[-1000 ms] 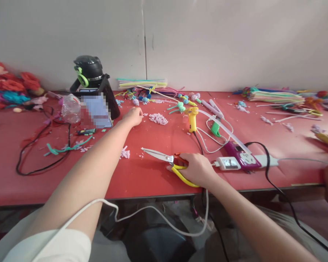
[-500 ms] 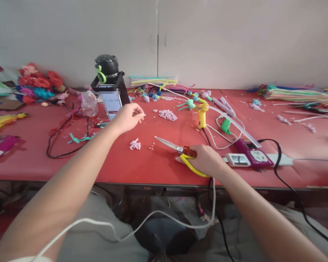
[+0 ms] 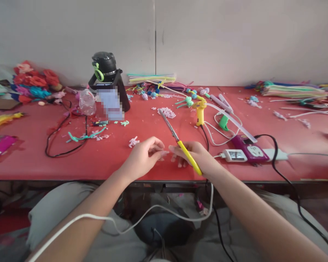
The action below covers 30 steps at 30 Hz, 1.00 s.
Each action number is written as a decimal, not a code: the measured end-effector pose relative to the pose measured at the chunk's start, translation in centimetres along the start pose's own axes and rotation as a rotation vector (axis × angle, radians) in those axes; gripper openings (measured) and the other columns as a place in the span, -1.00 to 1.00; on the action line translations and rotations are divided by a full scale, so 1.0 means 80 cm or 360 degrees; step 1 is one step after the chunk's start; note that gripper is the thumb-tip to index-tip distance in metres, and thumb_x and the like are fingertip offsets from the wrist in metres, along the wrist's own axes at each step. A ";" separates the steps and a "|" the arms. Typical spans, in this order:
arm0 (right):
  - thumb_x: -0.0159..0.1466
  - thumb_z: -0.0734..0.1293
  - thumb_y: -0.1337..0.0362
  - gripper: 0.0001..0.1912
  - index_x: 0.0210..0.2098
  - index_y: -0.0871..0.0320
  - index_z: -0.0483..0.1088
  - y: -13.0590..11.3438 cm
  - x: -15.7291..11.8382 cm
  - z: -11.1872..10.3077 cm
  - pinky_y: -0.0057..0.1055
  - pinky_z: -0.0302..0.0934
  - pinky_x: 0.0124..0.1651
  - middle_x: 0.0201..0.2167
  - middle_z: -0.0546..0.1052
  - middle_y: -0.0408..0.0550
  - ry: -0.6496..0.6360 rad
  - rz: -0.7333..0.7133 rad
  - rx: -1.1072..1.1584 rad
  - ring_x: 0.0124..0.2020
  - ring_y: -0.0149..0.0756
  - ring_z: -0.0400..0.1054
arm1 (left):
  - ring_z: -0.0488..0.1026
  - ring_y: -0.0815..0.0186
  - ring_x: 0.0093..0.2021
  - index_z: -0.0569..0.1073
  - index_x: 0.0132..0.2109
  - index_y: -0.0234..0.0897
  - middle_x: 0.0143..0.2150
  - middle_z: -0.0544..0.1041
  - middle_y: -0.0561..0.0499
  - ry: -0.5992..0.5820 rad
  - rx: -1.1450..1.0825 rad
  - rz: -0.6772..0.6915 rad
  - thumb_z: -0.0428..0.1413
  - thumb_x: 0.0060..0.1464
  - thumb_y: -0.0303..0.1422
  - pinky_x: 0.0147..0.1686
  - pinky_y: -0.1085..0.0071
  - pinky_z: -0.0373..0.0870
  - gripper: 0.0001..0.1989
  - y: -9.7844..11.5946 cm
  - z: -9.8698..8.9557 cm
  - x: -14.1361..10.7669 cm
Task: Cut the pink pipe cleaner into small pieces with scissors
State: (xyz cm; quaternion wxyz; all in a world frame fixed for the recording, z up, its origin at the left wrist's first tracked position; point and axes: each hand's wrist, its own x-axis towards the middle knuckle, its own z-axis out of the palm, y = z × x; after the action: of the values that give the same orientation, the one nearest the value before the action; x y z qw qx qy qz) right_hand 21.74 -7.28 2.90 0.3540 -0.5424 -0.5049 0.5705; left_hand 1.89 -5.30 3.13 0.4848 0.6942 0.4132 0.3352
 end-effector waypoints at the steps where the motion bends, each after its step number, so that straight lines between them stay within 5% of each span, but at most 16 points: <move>1: 0.03 0.50 -0.14 -0.51 -0.52 0.21 0.47 -0.002 -0.002 0.001 -0.47 0.19 -0.53 -0.54 0.55 -0.02 -0.0014 -0.0010 0.0020 -0.62 -0.44 0.32 | 0.62 0.31 -0.32 0.38 -0.22 -0.24 -0.33 0.60 0.04 -0.0015 0.0009 0.0008 0.25 0.13 -0.24 -0.30 0.40 0.57 -0.78 -0.002 0.001 0.000; 30: 0.08 0.45 -0.03 -0.59 -0.60 0.21 0.45 -0.003 -0.007 0.007 -0.49 0.05 -0.60 -0.73 0.43 -0.09 -0.0068 0.0010 0.0072 -0.69 -0.45 0.26 | 0.62 0.32 -0.33 0.37 -0.19 -0.25 -0.33 0.59 0.05 -0.0042 -0.0135 -0.0042 0.23 0.16 -0.27 -0.23 0.37 0.56 -0.79 -0.002 0.006 -0.004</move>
State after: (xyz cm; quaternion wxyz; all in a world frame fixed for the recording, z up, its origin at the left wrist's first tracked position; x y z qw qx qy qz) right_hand 21.26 -7.88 3.25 0.3535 -0.5236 -0.4977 0.5943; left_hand 2.15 -5.77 2.79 0.5235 0.6720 0.4012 0.3367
